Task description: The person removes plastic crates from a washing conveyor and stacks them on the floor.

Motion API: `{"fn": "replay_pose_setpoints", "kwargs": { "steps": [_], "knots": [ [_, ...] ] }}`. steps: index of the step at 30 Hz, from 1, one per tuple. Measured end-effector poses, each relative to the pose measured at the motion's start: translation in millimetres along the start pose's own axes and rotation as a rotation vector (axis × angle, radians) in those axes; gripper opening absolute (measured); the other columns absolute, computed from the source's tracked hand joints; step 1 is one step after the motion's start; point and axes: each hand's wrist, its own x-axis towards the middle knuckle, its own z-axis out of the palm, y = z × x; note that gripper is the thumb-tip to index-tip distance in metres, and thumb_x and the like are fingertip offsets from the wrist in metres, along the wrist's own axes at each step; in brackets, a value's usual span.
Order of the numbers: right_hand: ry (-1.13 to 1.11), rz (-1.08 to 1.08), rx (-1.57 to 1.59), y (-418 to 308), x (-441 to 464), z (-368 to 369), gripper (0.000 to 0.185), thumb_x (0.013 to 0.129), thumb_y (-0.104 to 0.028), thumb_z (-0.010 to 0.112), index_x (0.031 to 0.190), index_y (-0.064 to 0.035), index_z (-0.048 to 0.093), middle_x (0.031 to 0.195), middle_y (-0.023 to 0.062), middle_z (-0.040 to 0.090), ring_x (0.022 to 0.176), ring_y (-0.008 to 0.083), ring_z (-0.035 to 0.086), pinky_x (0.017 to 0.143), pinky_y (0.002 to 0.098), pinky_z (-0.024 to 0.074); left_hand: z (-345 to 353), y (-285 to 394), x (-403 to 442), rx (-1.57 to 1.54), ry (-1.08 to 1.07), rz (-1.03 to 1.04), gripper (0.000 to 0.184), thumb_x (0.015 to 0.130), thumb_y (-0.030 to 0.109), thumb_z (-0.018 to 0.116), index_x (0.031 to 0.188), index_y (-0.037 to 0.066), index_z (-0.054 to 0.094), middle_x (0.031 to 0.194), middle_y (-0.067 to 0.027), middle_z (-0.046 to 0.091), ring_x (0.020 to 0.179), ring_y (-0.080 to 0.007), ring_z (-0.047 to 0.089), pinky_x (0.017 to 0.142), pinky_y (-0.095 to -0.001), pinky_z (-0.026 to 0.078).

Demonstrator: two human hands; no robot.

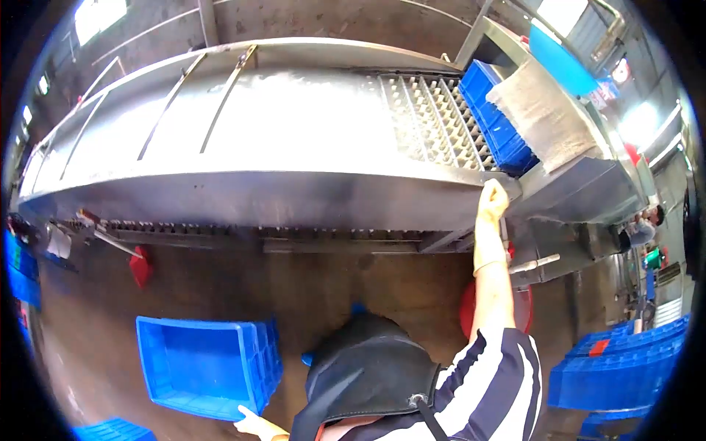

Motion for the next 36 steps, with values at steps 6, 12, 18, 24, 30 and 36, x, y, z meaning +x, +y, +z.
{"fn": "replay_pose_setpoints", "kwargs": {
  "steps": [6, 12, 18, 24, 30, 36],
  "knots": [
    [0.047, 0.204, -0.338, 127, 95, -16, 0.012, 0.082, -0.005, 0.065, 0.089, 0.0037, 0.06, 0.077, 0.0092, 0.063, 0.072, 0.0173, 0.059, 0.067, 0.0313, 0.0494, 18, 58, -98, 0.145, 0.26, -0.285, 0.072, 0.096, 0.052, 0.057, 0.127, -0.012, 0.047, 0.119, -0.0387, 0.047, 0.118, -0.0522, 0.049, 0.097, -0.0601, 0.047],
    [0.222, 0.428, -0.096, 171, 143, -23, 0.05, 0.068, -0.002, 0.058, 0.113, 0.0208, 0.055, 0.112, 0.0327, 0.065, 0.104, 0.0377, 0.063, 0.101, 0.0393, 0.0468, 56, 53, -178, 0.222, 0.368, -0.042, 0.077, 0.087, 0.055, 0.065, 0.113, -0.016, 0.048, 0.115, -0.0348, 0.05, 0.115, -0.0495, 0.05, 0.1, -0.0583, 0.044],
    [-0.104, 0.062, -0.832, 198, 174, -33, 0.044, 0.088, -0.028, 0.058, 0.112, 0.0074, 0.067, 0.103, 0.0291, 0.07, 0.097, 0.0471, 0.065, 0.091, 0.0494, 0.0506, -6, 59, -237, 0.354, -0.188, -0.17, 0.078, 0.091, 0.044, 0.064, 0.132, -0.019, 0.041, 0.137, -0.039, 0.044, 0.131, -0.046, 0.041, 0.111, -0.0513, 0.036],
    [-0.365, -0.595, -0.699, 145, 162, -11, 0.031, 0.08, -0.037, 0.072, 0.078, -0.0064, 0.072, 0.085, 0.0171, 0.072, 0.081, 0.0392, 0.069, 0.073, 0.0486, 0.0531, 16, 33, -247, 0.51, -0.684, -0.108, 0.081, 0.086, 0.047, 0.068, 0.13, -0.017, 0.046, 0.136, -0.0394, 0.047, 0.131, -0.046, 0.042, 0.11, -0.0499, 0.037],
    [-0.668, -0.447, -0.895, 149, 171, -2, 0.024, 0.083, -0.03, 0.072, 0.084, -0.0066, 0.072, 0.093, 0.0203, 0.071, 0.09, 0.0393, 0.068, 0.079, 0.0507, 0.052, 16, 69, -286, 0.06, -0.532, 0.015, 0.095, 0.084, 0.047, 0.072, 0.147, -0.013, 0.034, 0.153, -0.0372, 0.029, 0.143, -0.0458, 0.032, 0.12, -0.0463, 0.03],
    [-0.524, -0.446, -0.904, 16, 189, 28, 0.037, 0.076, -0.042, 0.078, 0.084, -0.006, 0.071, 0.092, 0.0198, 0.072, 0.087, 0.0401, 0.069, 0.078, 0.0508, 0.0536, 12, 92, -257, -0.03, -0.457, -0.165, 0.091, 0.084, 0.04, 0.073, 0.152, -0.004, 0.033, 0.16, -0.0324, 0.024, 0.15, -0.0426, 0.023, 0.124, -0.0423, 0.024]
  ]
}}
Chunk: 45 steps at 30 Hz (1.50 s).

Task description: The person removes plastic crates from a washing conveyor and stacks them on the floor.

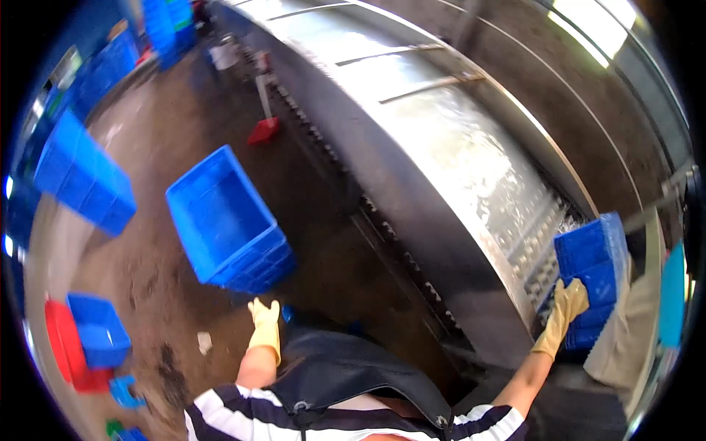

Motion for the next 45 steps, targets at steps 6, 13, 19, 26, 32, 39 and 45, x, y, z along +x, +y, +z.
{"fn": "replay_pose_setpoints", "kwargs": {
  "steps": [6, 13, 19, 26, 32, 39, 45],
  "knots": [
    [0.378, -0.162, 0.199, -71, 76, -119, 0.047, 0.078, -0.048, 0.076, 0.094, -0.0035, 0.073, 0.093, 0.0216, 0.073, 0.091, 0.0405, 0.069, 0.08, 0.0497, 0.0527, -41, 24, -25, -0.039, -0.048, -0.006, 0.086, 0.085, 0.04, 0.073, 0.151, -0.002, 0.038, 0.161, -0.0299, 0.025, 0.15, -0.0394, 0.027, 0.124, -0.0404, 0.025],
    [0.355, 0.284, 1.621, -139, 102, -203, 0.03, 0.08, -0.022, 0.085, 0.097, -0.0023, 0.07, 0.088, 0.004, 0.065, 0.077, 0.018, 0.057, 0.073, 0.035, 0.0483, -37, 10, -22, 0.01, -0.066, 0.124, 0.078, 0.089, 0.041, 0.069, 0.152, 0.004, 0.04, 0.161, -0.0268, 0.027, 0.151, -0.0369, 0.025, 0.125, -0.0417, 0.022],
    [-0.439, 0.261, 2.703, -282, 79, -220, 0.048, 0.092, -0.033, 0.071, 0.13, -0.0059, 0.06, 0.127, 0.0113, 0.067, 0.115, 0.0329, 0.063, 0.1, 0.0496, 0.0508, -94, 77, -21, -0.398, 0.031, 0.399, 0.071, 0.091, 0.037, 0.073, 0.148, 0.004, 0.045, 0.16, -0.0228, 0.031, 0.144, -0.0363, 0.04, 0.116, -0.0421, 0.037],
    [-1.634, 0.467, 2.516, -517, -127, -234, 0.06, 0.101, -0.042, 0.057, 0.147, -0.0051, 0.044, 0.148, 0.0163, 0.052, 0.131, 0.0367, 0.053, 0.112, 0.0583, 0.0403, -216, 190, -71, -1.406, -0.281, 0.63, 0.067, 0.101, 0.025, 0.062, 0.155, 0.0, 0.032, 0.162, -0.0217, 0.029, 0.147, -0.0391, 0.033, 0.118, -0.0463, 0.034],
    [-2.327, 0.119, 1.992, -604, -389, -184, 0.066, 0.099, -0.043, 0.063, 0.151, -0.0118, 0.036, 0.152, 0.01, 0.047, 0.14, 0.0264, 0.044, 0.121, 0.0531, 0.0233, -231, 58, 18, -0.746, 0.353, -0.045, 0.06, 0.1, 0.038, 0.06, 0.15, 0.01, 0.043, 0.149, -0.0167, 0.046, 0.137, -0.0298, 0.047, 0.114, -0.0401, 0.038],
    [-2.403, 0.196, 1.751, -638, -446, -241, 0.079, 0.096, -0.046, 0.067, 0.15, -0.0035, 0.028, 0.156, 0.0213, 0.036, 0.143, 0.0438, 0.036, 0.121, 0.0552, 0.0277, -307, 11, 52, -0.561, 0.436, -0.051, 0.053, 0.1, 0.039, 0.057, 0.147, 0.016, 0.049, 0.148, -0.0106, 0.051, 0.133, -0.0271, 0.053, 0.113, -0.0394, 0.039],
    [-2.347, 0.186, 1.662, -689, -430, -232, 0.074, 0.096, -0.049, 0.067, 0.144, 0.0002, 0.039, 0.151, 0.0227, 0.042, 0.142, 0.0424, 0.038, 0.119, 0.0548, 0.0305, -327, 41, 94, -0.383, 0.367, -0.069, 0.06, 0.097, 0.043, 0.058, 0.148, 0.013, 0.046, 0.148, -0.0147, 0.051, 0.136, -0.0341, 0.05, 0.113, -0.0434, 0.039]
  ]
}}
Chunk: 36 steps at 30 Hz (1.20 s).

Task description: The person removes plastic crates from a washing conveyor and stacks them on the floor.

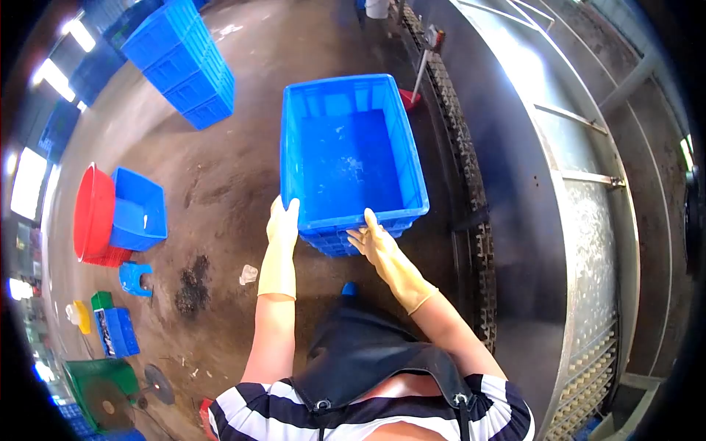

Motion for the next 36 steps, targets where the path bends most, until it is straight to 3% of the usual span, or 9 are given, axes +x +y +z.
{"fn": "replay_pose_setpoints", "kwargs": {
  "steps": [5, 9, 13, 17, 21, 23, 27, 29, 36],
  "knots": [
    [-0.056, -0.175, -0.341, -3, -52, -28, 0.054, 0.096, -0.038, 0.07, 0.129, 0.0033, 0.06, 0.127, 0.0151, 0.065, 0.118, 0.0238, 0.061, 0.105, 0.0383, 0.0469, -2, 15, -17, 0.343, 0.628, 0.58, 0.073, 0.087, 0.027, 0.073, 0.147, -0.002, 0.043, 0.15, -0.0277, 0.044, 0.137, -0.0468, 0.043, 0.116, -0.0513, 0.034],
    [0.167, -0.171, -0.393, -1, -111, -134, 0.048, 0.096, -0.04, 0.07, 0.118, 0.0024, 0.067, 0.116, 0.0134, 0.07, 0.106, 0.0214, 0.066, 0.096, 0.0361, 0.0518, 35, 57, -68, 0.217, 0.288, 1.109, 0.066, 0.084, 0.024, 0.076, 0.142, 0.001, 0.053, 0.146, -0.0247, 0.052, 0.136, -0.0449, 0.046, 0.117, -0.0534, 0.032],
    [0.672, -0.51, -0.612, -47, -227, -204, 0.034, 0.097, -0.035, 0.064, 0.094, -0.0027, 0.074, 0.088, 0.0044, 0.071, 0.081, 0.0151, 0.063, 0.077, 0.0309, 0.0501, 64, 97, -57, 0.746, -0.221, 0.965, 0.056, 0.089, 0.043, 0.068, 0.125, -0.001, 0.062, 0.109, -0.0179, 0.066, 0.1, -0.0376, 0.061, 0.088, -0.0477, 0.051],
    [0.992, -1.329, -0.597, -88, -359, -249, 0.03, 0.103, -0.019, 0.057, 0.085, -0.0028, 0.075, 0.084, 0.0016, 0.07, 0.077, 0.0109, 0.061, 0.074, 0.0272, 0.0488, 80, 85, -16, 0.443, 0.175, 1.354, 0.057, 0.095, 0.054, 0.056, 0.11, -0.001, 0.066, 0.09, -0.0164, 0.063, 0.083, -0.0353, 0.06, 0.073, -0.0471, 0.051],
    [1.583, -1.536, -0.594, -81, -487, -290, 0.026, 0.101, -0.018, 0.06, 0.1, 0.0024, 0.076, 0.094, 0.008, 0.075, 0.088, 0.0147, 0.068, 0.083, 0.0288, 0.0524, 74, 83, 12, 0.503, 0.108, 1.321, 0.073, 0.099, 0.065, 0.041, 0.115, 0.0, 0.069, 0.107, -0.0208, 0.07, 0.098, -0.0399, 0.066, 0.085, -0.05, 0.053],
    [1.868, -1.108, -0.711, -71, -538, -297, 0.028, 0.1, -0.021, 0.061, 0.105, 0.0023, 0.075, 0.097, 0.0088, 0.076, 0.093, 0.0171, 0.069, 0.088, 0.0291, 0.0516, 62, 108, 8, 0.543, 0.062, 1.211, 0.072, 0.097, 0.065, 0.046, 0.114, -0.001, 0.07, 0.109, -0.0218, 0.072, 0.103, -0.0397, 0.067, 0.092, -0.0502, 0.051],
    [2.129, -1.246, -1.018, -26, -609, -383, 0.026, 0.092, -0.023, 0.062, 0.105, -0.0065, 0.076, 0.097, 0.015, 0.076, 0.094, 0.0271, 0.072, 0.089, 0.0337, 0.0533, 58, 110, 42, 0.984, 0.224, 1.198, 0.068, 0.1, 0.056, 0.049, 0.131, -0.003, 0.062, 0.134, -0.0285, 0.06, 0.129, -0.043, 0.052, 0.113, -0.0523, 0.036],
    [2.037, -0.637, -0.989, -38, -653, -388, 0.023, 0.092, -0.025, 0.061, 0.096, -0.0081, 0.076, 0.085, 0.0144, 0.073, 0.079, 0.0236, 0.072, 0.074, 0.0363, 0.0547, 79, 89, 58, 1.034, 0.331, 0.998, 0.083, 0.1, 0.063, 0.044, 0.149, -0.003, 0.042, 0.154, -0.03, 0.039, 0.143, -0.0474, 0.036, 0.122, -0.0541, 0.024],
    [2.32, -0.508, -0.749, 4, -751, -429, 0.031, 0.09, -0.034, 0.061, 0.09, -0.0065, 0.076, 0.084, 0.0179, 0.072, 0.083, 0.0334, 0.072, 0.077, 0.0414, 0.0543, 160, -154, -30, 0.748, 0.46, 1.314, 0.062, 0.102, 0.04, 0.054, 0.138, -0.009, 0.046, 0.143, -0.0413, 0.04, 0.137, -0.0543, 0.038, 0.115, -0.061, 0.033]
  ]
}}
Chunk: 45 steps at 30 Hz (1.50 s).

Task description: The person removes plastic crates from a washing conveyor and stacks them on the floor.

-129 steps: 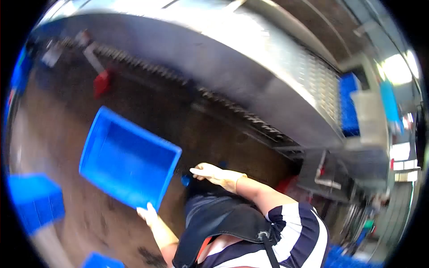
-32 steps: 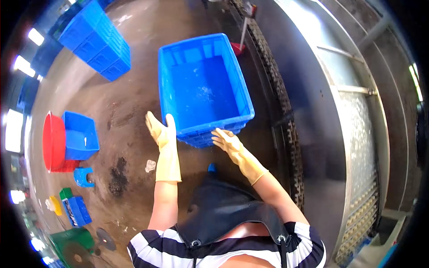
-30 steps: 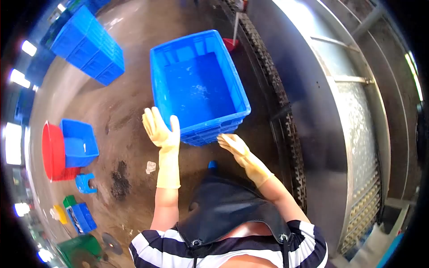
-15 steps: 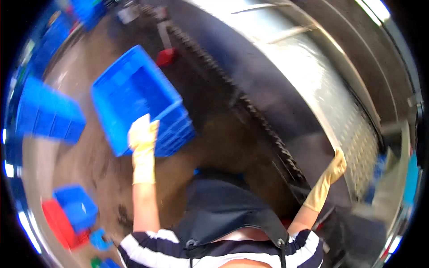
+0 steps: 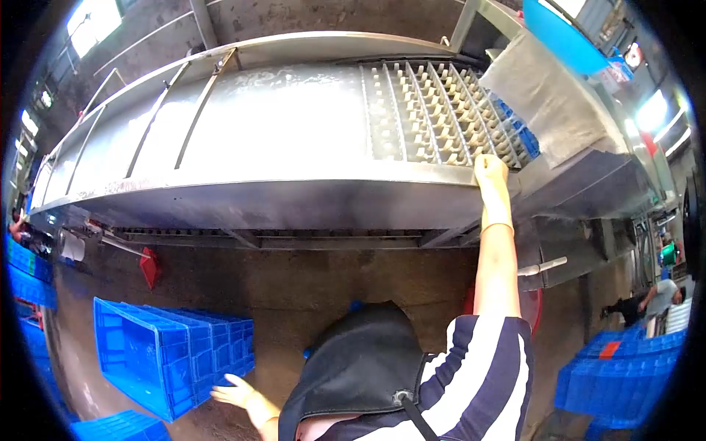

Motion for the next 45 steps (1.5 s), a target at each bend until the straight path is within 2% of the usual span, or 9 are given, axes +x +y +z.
{"fn": "replay_pose_setpoints", "kwargs": {
  "steps": [6, 10, 17, 24, 29, 32, 36, 41, 45],
  "knots": [
    [0.203, 0.147, -0.054, 59, 46, -11, 0.04, 0.084, -0.025, 0.07, 0.11, 0.0037, 0.057, 0.111, 0.0322, 0.066, 0.108, 0.0464, 0.063, 0.096, 0.0483, 0.0498, -144, 88, -132, -0.133, -1.037, -0.35, 0.055, 0.097, 0.045, 0.056, 0.13, 0.001, 0.056, 0.129, -0.0335, 0.054, 0.127, -0.0471, 0.051, 0.106, -0.0567, 0.043],
    [0.416, 0.098, 0.528, -5, 40, -41, 0.042, 0.09, -0.022, 0.066, 0.119, 0.0063, 0.057, 0.119, 0.0179, 0.065, 0.103, 0.0298, 0.06, 0.096, 0.0436, 0.0462, -173, 62, -156, -0.043, -1.308, -0.447, 0.058, 0.091, 0.05, 0.059, 0.129, 0.005, 0.06, 0.121, -0.0279, 0.062, 0.121, -0.0422, 0.058, 0.101, -0.0523, 0.047],
    [0.494, 0.555, 0.897, 56, 76, -29, 0.07, 0.097, -0.05, 0.057, 0.142, 0.0027, 0.051, 0.155, 0.0189, 0.043, 0.137, 0.0301, 0.046, 0.115, 0.0436, 0.0339, -222, 91, -79, -0.206, -0.918, -0.776, 0.082, 0.085, 0.056, 0.066, 0.135, -0.008, 0.054, 0.142, -0.0317, 0.05, 0.133, -0.0459, 0.048, 0.113, -0.0519, 0.038],
    [0.394, -0.07, -0.515, 233, 139, 1, 0.057, 0.098, -0.043, 0.06, 0.125, 0.0072, 0.062, 0.135, 0.0271, 0.06, 0.123, 0.0367, 0.057, 0.108, 0.0441, 0.0409, -257, 147, -70, -0.407, -0.894, -0.605, 0.085, 0.085, 0.049, 0.067, 0.147, -0.005, 0.044, 0.156, -0.0335, 0.032, 0.146, -0.0499, 0.028, 0.122, -0.0508, 0.026],
    [0.102, -0.057, -0.407, 207, 169, -12, 0.041, 0.103, -0.03, 0.051, 0.104, 0.0067, 0.069, 0.103, 0.0283, 0.07, 0.096, 0.0418, 0.066, 0.089, 0.0443, 0.0525, -255, 151, -141, -0.353, -1.345, -0.554, 0.086, 0.081, 0.056, 0.065, 0.138, -0.007, 0.053, 0.149, -0.0372, 0.04, 0.14, -0.0521, 0.037, 0.118, -0.0519, 0.033],
    [0.544, -0.407, 0.177, 158, 145, -26, 0.055, 0.102, -0.045, 0.056, 0.099, 0.0085, 0.072, 0.098, 0.0309, 0.071, 0.089, 0.041, 0.069, 0.08, 0.0457, 0.0549, -260, 147, -146, -0.402, -1.444, -0.739, 0.084, 0.08, 0.055, 0.067, 0.136, -0.007, 0.056, 0.144, -0.034, 0.048, 0.136, -0.0466, 0.046, 0.113, -0.0494, 0.04],
    [0.618, 0.575, 0.306, 87, 93, -67, 0.044, 0.104, -0.034, 0.055, 0.117, 0.0056, 0.068, 0.115, 0.03, 0.068, 0.102, 0.0384, 0.067, 0.093, 0.0429, 0.0525, -228, 146, -140, -0.404, -1.194, -0.644, 0.082, 0.081, 0.053, 0.068, 0.137, -0.005, 0.056, 0.141, -0.0293, 0.053, 0.133, -0.0417, 0.05, 0.113, -0.0457, 0.041],
    [-0.008, -0.444, -0.544, 64, 52, -101, 0.045, 0.102, -0.031, 0.056, 0.129, 0.0046, 0.062, 0.132, 0.0306, 0.06, 0.118, 0.0379, 0.059, 0.104, 0.0456, 0.0447, -235, 162, -97, -0.629, -0.998, -0.585, 0.073, 0.084, 0.049, 0.066, 0.137, -0.001, 0.058, 0.141, -0.0286, 0.052, 0.134, -0.0414, 0.049, 0.114, -0.0479, 0.039],
    [0.178, -0.832, -0.336, 164, 105, -58, 0.048, 0.101, -0.03, 0.056, 0.135, 0.0043, 0.058, 0.136, 0.0297, 0.057, 0.127, 0.0393, 0.052, 0.109, 0.0473, 0.039, -263, 162, -89, -0.665, -0.945, -0.62, 0.07, 0.085, 0.047, 0.065, 0.138, 0.002, 0.058, 0.144, -0.0268, 0.051, 0.136, -0.0405, 0.047, 0.115, -0.0473, 0.038]
  ]
}}
